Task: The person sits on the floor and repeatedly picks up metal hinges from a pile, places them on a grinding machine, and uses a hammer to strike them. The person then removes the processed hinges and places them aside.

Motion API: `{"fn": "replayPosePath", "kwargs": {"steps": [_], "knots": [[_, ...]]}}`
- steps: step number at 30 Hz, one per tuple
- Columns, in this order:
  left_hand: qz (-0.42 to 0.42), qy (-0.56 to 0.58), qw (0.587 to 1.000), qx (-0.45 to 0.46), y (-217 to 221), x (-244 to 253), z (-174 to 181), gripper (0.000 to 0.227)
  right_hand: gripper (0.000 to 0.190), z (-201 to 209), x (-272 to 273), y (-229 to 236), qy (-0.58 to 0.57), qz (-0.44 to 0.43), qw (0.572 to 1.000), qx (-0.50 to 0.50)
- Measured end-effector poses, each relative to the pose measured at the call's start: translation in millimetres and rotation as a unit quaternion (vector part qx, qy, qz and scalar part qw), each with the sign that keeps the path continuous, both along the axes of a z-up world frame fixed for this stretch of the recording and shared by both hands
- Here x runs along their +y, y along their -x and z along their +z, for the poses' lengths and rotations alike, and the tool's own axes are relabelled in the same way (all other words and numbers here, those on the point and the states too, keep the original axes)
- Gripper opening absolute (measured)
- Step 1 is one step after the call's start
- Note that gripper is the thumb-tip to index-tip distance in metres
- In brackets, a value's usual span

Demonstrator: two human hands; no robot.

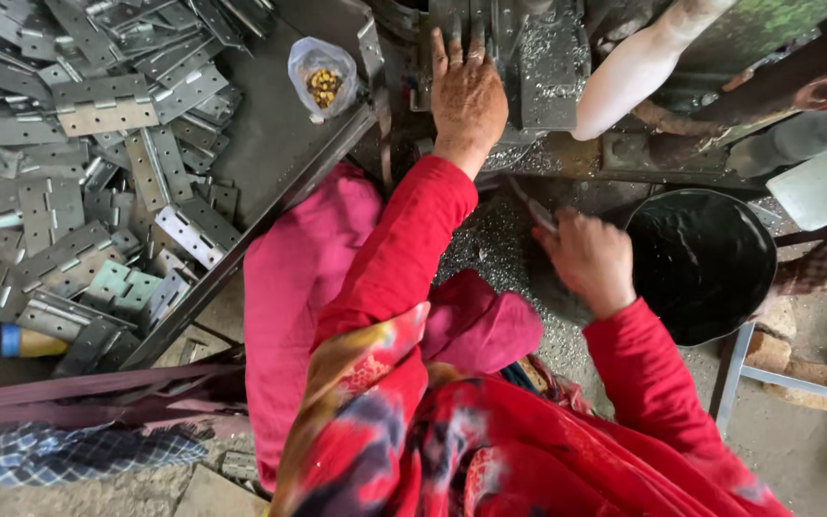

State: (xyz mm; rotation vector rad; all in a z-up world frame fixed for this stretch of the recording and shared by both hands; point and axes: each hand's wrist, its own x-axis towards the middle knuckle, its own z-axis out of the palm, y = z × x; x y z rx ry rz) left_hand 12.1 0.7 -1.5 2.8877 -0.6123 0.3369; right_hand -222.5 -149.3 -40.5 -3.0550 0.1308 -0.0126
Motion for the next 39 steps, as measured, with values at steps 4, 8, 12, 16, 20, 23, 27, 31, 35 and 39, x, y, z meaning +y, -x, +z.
{"fn": "replayPosePath", "kwargs": {"steps": [4, 8, 12, 16, 20, 23, 27, 31, 35, 39], "knots": [[0.004, 0.050, 0.998, -0.049, -7.7, -4.8, 1.6, 0.051, 0.041, -26.9, 26.9, 19.4, -0.024, -0.090, 0.996, -0.009], [-0.004, 0.002, 1.000, -0.001, 3.3, 1.2, 8.7, 0.046, 0.041, -26.6, 30.0, 24.8, -0.026, -0.079, 0.996, 0.029], [-0.028, 0.076, 0.993, -0.085, 43.1, 16.6, 17.8, 0.061, 0.036, 32.6, 16.2, -10.4, 0.046, 0.007, 0.998, -0.035], [-0.126, 0.095, 0.980, -0.120, 101.1, 54.9, -3.6, 0.034, 0.035, 75.1, 15.9, -35.6, 0.046, 0.044, 0.998, -0.024], [-0.205, 0.163, 0.958, -0.119, 91.9, 64.5, -5.1, 0.012, 0.034, 84.3, 20.2, -39.1, 0.064, 0.061, 0.995, -0.037], [-0.150, 0.234, 0.951, -0.133, 65.8, 25.1, 5.4, 0.023, 0.035, 86.3, 22.0, -40.6, 0.073, 0.061, 0.995, -0.035], [-0.016, 0.081, 0.995, -0.059, 44.6, -24.2, 11.9, 0.031, 0.034, 91.5, 25.1, -41.4, 0.061, 0.056, 0.996, -0.034], [-0.013, 0.140, 0.990, 0.016, 52.1, 2.5, 3.5, 0.038, 0.035, 97.2, 28.1, -41.4, 0.043, 0.037, 0.998, -0.010], [-0.077, 0.150, 0.982, -0.079, 82.9, 37.6, -7.1, 0.064, 0.036, 98.8, 30.6, -40.4, 0.049, 0.042, 0.998, -0.007], [-0.036, -0.025, 0.993, -0.109, 80.4, 25.6, -4.0, 0.065, 0.033, 100.2, 29.7, -41.9, 0.067, 0.036, 0.997, 0.002]]}}
